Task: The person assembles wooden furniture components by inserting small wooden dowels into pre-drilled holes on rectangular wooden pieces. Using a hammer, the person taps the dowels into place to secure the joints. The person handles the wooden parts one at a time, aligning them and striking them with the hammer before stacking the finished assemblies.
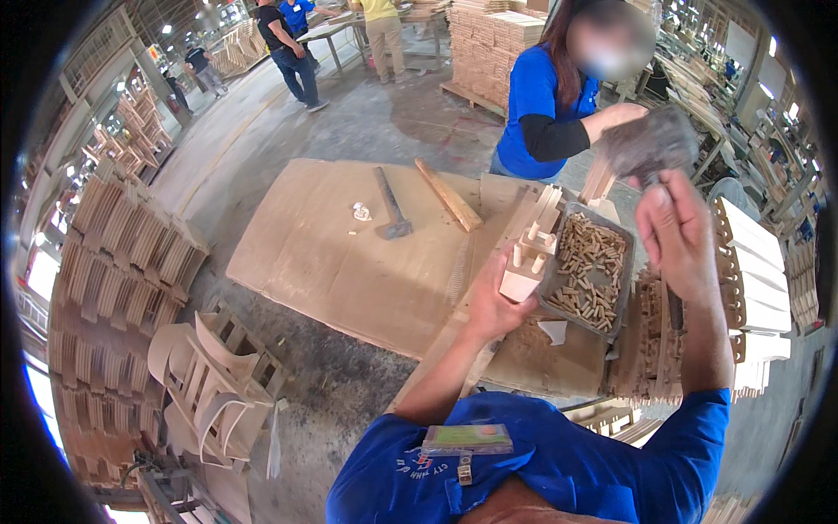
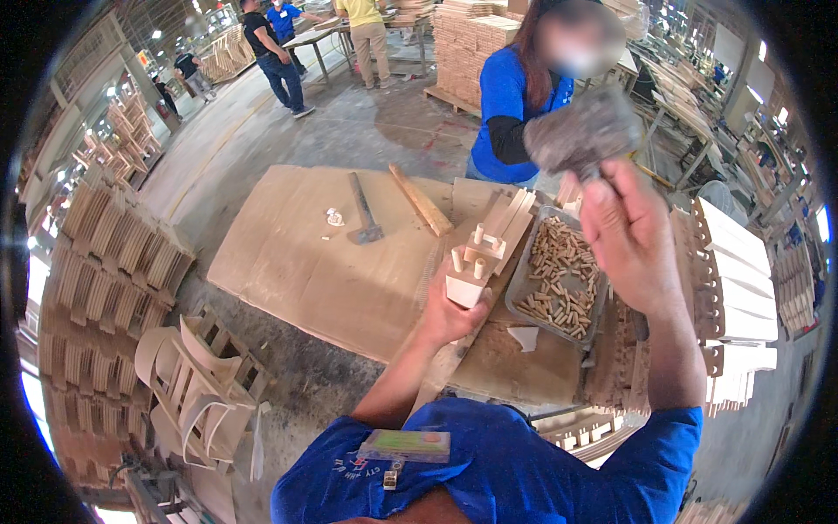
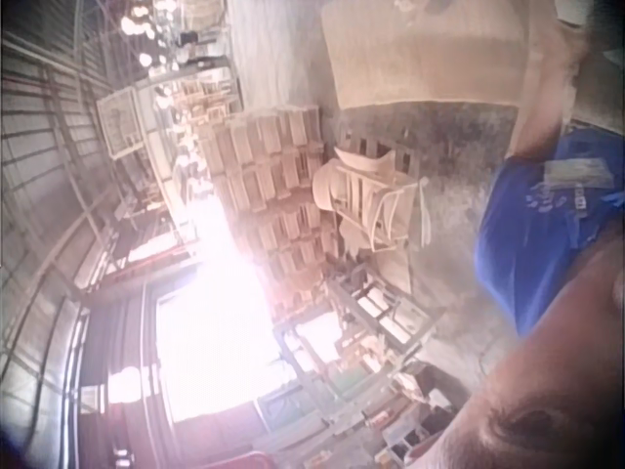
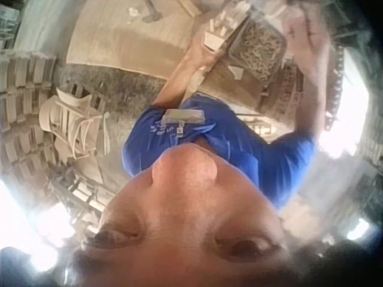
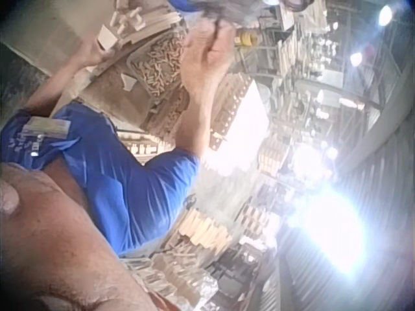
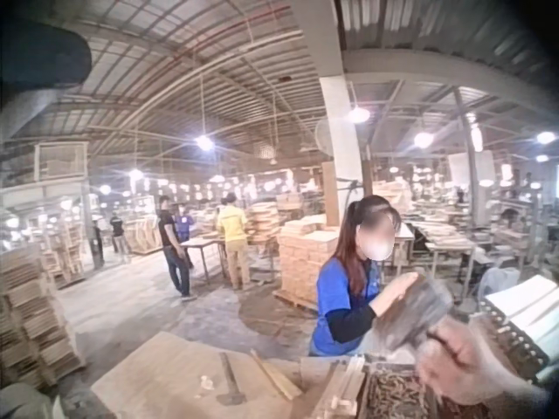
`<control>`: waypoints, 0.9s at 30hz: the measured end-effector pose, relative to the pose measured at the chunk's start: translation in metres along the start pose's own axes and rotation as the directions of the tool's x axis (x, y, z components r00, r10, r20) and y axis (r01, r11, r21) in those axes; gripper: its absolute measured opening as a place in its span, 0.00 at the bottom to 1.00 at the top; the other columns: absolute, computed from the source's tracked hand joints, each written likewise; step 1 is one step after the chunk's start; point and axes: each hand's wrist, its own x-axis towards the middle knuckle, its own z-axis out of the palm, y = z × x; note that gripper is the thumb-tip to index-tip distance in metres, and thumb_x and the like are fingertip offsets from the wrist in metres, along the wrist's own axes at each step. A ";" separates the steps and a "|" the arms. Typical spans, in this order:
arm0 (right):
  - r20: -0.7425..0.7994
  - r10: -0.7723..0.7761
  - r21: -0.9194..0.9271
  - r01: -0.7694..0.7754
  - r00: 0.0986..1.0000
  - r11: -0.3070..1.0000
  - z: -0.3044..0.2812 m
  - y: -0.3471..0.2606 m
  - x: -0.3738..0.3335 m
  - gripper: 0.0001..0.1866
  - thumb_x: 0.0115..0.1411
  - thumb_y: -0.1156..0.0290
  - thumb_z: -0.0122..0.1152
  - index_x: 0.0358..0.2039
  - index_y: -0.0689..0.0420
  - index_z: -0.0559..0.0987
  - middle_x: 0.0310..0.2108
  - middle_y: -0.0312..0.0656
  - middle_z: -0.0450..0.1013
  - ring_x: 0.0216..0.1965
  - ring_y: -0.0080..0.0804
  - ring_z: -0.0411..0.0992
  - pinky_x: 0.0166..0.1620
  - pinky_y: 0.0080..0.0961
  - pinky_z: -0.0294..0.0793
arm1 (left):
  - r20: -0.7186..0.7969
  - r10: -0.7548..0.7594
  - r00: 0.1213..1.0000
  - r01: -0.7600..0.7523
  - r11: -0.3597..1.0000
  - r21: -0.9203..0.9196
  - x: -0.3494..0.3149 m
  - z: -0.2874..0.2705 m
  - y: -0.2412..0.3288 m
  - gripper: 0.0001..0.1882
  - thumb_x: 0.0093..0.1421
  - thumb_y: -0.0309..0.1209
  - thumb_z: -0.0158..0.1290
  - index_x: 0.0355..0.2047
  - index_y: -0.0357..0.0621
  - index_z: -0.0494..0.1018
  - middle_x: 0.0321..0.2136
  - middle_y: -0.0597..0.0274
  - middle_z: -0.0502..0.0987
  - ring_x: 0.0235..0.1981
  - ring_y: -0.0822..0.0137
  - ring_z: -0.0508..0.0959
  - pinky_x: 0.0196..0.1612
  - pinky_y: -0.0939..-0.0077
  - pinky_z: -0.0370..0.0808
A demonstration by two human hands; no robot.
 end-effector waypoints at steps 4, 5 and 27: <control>-0.056 -0.050 0.054 0.053 0.997 0.997 0.005 -0.004 -0.001 0.16 0.79 0.59 0.49 0.48 0.59 0.77 0.22 0.25 0.64 0.21 0.08 0.59 0.23 0.15 0.57 | -0.082 -0.017 0.997 0.013 0.999 -0.045 -0.008 0.007 -0.007 0.40 0.47 0.27 0.64 0.63 0.37 0.67 0.50 0.47 0.76 0.53 0.50 0.78 0.58 0.59 0.74; -0.009 -0.045 -0.020 0.045 0.999 0.999 0.012 0.003 0.001 0.15 0.77 0.60 0.51 0.47 0.60 0.77 0.21 0.30 0.67 0.19 0.17 0.63 0.23 0.20 0.60 | -0.095 -0.012 0.995 0.006 0.998 -0.061 -0.011 0.008 -0.011 0.40 0.47 0.26 0.64 0.63 0.36 0.67 0.50 0.48 0.76 0.53 0.51 0.79 0.57 0.60 0.75; 0.411 -0.128 -0.429 0.316 0.903 0.846 0.029 0.034 0.010 0.14 0.73 0.58 0.56 0.41 0.58 0.76 0.25 0.52 0.74 0.31 0.56 0.78 0.32 0.44 0.75 | 0.062 -0.022 0.998 0.021 1.000 0.012 0.006 0.003 -0.003 0.32 0.49 0.27 0.63 0.56 0.38 0.70 0.41 0.51 0.76 0.39 0.52 0.79 0.43 0.62 0.77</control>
